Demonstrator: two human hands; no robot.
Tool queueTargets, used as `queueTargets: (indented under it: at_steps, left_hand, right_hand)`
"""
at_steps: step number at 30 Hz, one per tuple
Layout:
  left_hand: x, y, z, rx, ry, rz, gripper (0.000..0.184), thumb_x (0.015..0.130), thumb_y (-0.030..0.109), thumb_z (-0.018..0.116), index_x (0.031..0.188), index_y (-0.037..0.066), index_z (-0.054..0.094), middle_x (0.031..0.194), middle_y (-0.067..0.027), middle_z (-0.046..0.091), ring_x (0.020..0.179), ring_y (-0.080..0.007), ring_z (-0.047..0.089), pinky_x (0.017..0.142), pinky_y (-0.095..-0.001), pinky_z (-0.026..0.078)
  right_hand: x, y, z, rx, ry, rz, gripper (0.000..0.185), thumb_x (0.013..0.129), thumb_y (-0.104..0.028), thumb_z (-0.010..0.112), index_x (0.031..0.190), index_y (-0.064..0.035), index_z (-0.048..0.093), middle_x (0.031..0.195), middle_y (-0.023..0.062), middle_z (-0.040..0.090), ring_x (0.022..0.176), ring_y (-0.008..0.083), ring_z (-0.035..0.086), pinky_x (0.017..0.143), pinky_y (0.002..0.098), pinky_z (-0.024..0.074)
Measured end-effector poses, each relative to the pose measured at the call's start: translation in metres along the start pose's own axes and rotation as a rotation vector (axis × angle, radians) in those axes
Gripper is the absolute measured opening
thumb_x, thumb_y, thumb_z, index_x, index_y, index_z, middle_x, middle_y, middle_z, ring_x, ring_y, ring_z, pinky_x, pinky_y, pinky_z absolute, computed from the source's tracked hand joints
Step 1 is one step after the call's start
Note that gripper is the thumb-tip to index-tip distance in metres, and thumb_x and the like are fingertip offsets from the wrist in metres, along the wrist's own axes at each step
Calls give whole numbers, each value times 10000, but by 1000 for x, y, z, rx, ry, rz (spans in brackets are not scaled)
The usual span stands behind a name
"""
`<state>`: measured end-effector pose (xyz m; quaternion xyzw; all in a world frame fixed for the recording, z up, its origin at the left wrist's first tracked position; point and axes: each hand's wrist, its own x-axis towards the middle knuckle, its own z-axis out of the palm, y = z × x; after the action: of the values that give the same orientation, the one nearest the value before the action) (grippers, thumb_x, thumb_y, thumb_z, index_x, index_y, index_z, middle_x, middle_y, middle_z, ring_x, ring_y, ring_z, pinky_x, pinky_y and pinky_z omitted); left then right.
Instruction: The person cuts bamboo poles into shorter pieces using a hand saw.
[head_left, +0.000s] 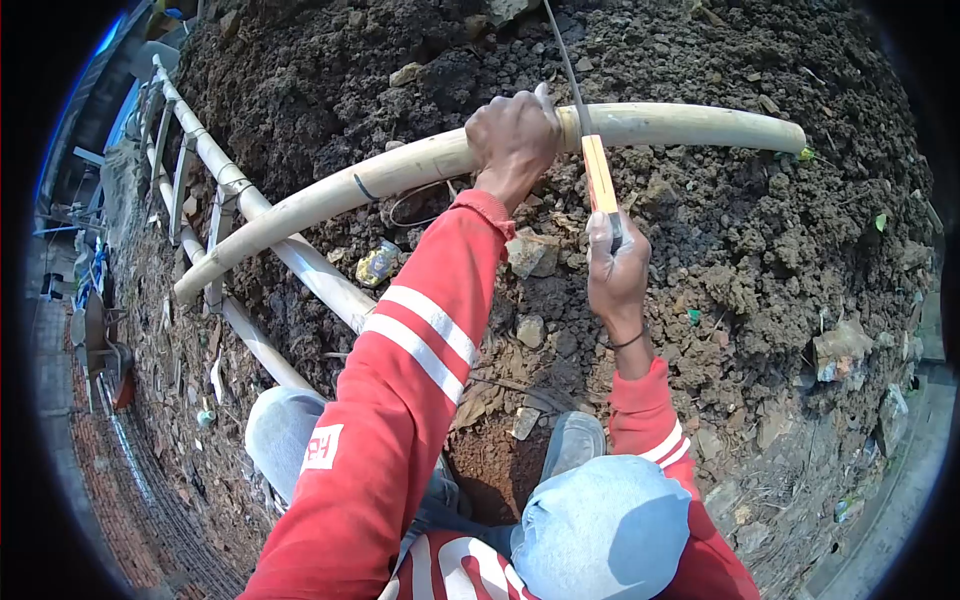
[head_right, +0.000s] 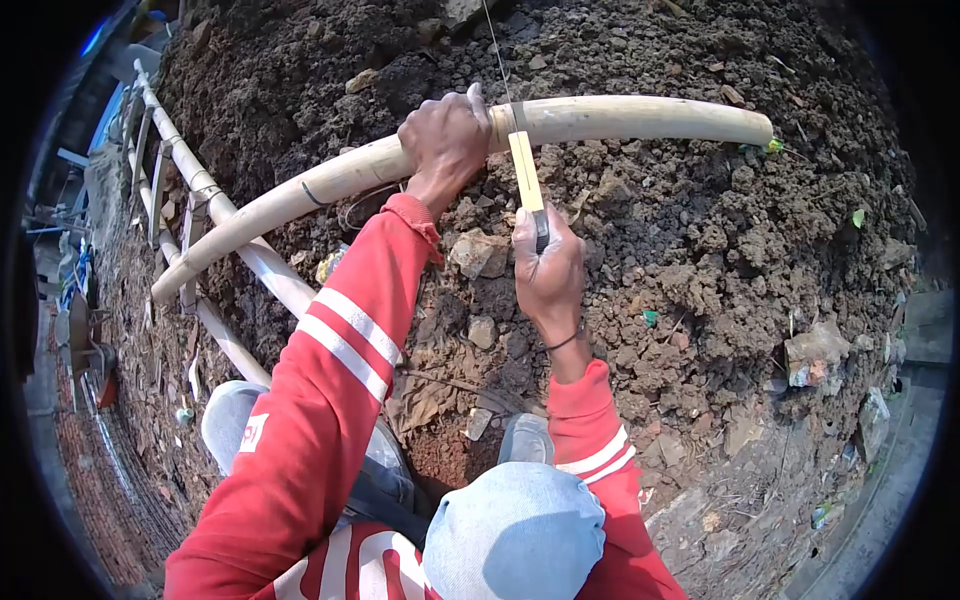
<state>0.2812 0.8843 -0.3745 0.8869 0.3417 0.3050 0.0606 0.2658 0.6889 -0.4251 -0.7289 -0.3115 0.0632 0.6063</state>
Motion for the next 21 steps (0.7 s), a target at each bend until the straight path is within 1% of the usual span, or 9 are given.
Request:
queueTargets:
  at_steps: [3, 6, 10, 12, 14, 15, 17, 20, 21]
  left_hand:
    - [7, 0, 1, -11, -79, -40, 583, 1048, 432, 440, 765, 48, 776, 704, -205, 710, 644, -400, 709, 622, -493, 542]
    - [6, -2, 5, 13, -99, -46, 583, 1049, 430, 440, 755, 55, 776, 686, -199, 703, 637, -389, 708, 621, -489, 541]
    - [-17, 10, -1, 3, -114, -28, 597, 1052, 433, 433, 730, 63, 773, 652, -191, 689, 635, -357, 717, 624, -469, 549]
    - [-23, 11, 2, -29, -52, 9, 605, 1054, 431, 428, 733, 53, 773, 658, -200, 691, 644, -375, 719, 633, -481, 555]
    - [-2, 1, -2, 38, -70, -62, 601, 1054, 428, 426, 754, 42, 777, 688, -215, 703, 658, -401, 719, 645, -504, 561]
    - [3, -1, -5, 14, -148, -54, 594, 1052, 427, 431, 779, 30, 778, 727, -229, 717, 679, -420, 723, 658, -518, 566]
    - [12, -3, -1, 3, -131, -58, 591, 1052, 427, 432, 786, 28, 778, 739, -232, 720, 684, -420, 725, 657, -516, 567]
    - [11, -7, 4, -1, -119, -75, 587, 1053, 426, 438, 791, 27, 778, 740, -233, 719, 676, -417, 722, 646, -518, 560]
    - [8, -5, 1, -8, -120, -53, 585, 1053, 425, 440, 787, 28, 778, 731, -229, 716, 669, -408, 721, 637, -515, 556]
  right_hand:
    - [-67, -8, -28, 181, -47, 262, 336, 1059, -303, 548, 918, -5, 612, 651, 50, 523, 583, 136, 469, 553, 329, 392]
    - [-180, 9, -50, 38, 168, 90, 502, 990, -475, 547, 924, 13, 644, 635, 25, 481, 553, 88, 465, 524, 287, 380]
    - [-99, -8, -44, 263, 3, 365, 405, 1055, -339, 532, 960, 38, 646, 629, 43, 521, 529, 111, 437, 511, 315, 388]
    - [-1, 4, -9, 205, 2, 158, 332, 1071, -269, 534, 962, 29, 630, 633, 43, 516, 548, 126, 437, 522, 341, 389]
    - [8, 4, 6, -33, 87, -159, 406, 1106, -366, 491, 907, -33, 614, 656, -50, 478, 539, 37, 407, 476, 255, 320]
    - [-10, 4, 2, 59, 23, 20, 321, 1065, -279, 552, 946, 13, 611, 631, 57, 496, 565, 146, 441, 535, 360, 380]
    - [-80, 3, -23, 192, -35, 268, 352, 1060, -317, 542, 915, -2, 601, 634, 40, 494, 555, 131, 469, 532, 344, 375]
    - [-188, 15, -57, 9, 67, 80, 471, 1006, -434, 540, 934, 17, 656, 639, 53, 563, 559, 154, 569, 547, 325, 451]
    - [-204, 17, -63, 66, 15, 220, 544, 1004, -498, 548, 986, 40, 629, 715, -3, 588, 596, 101, 496, 579, 262, 416]
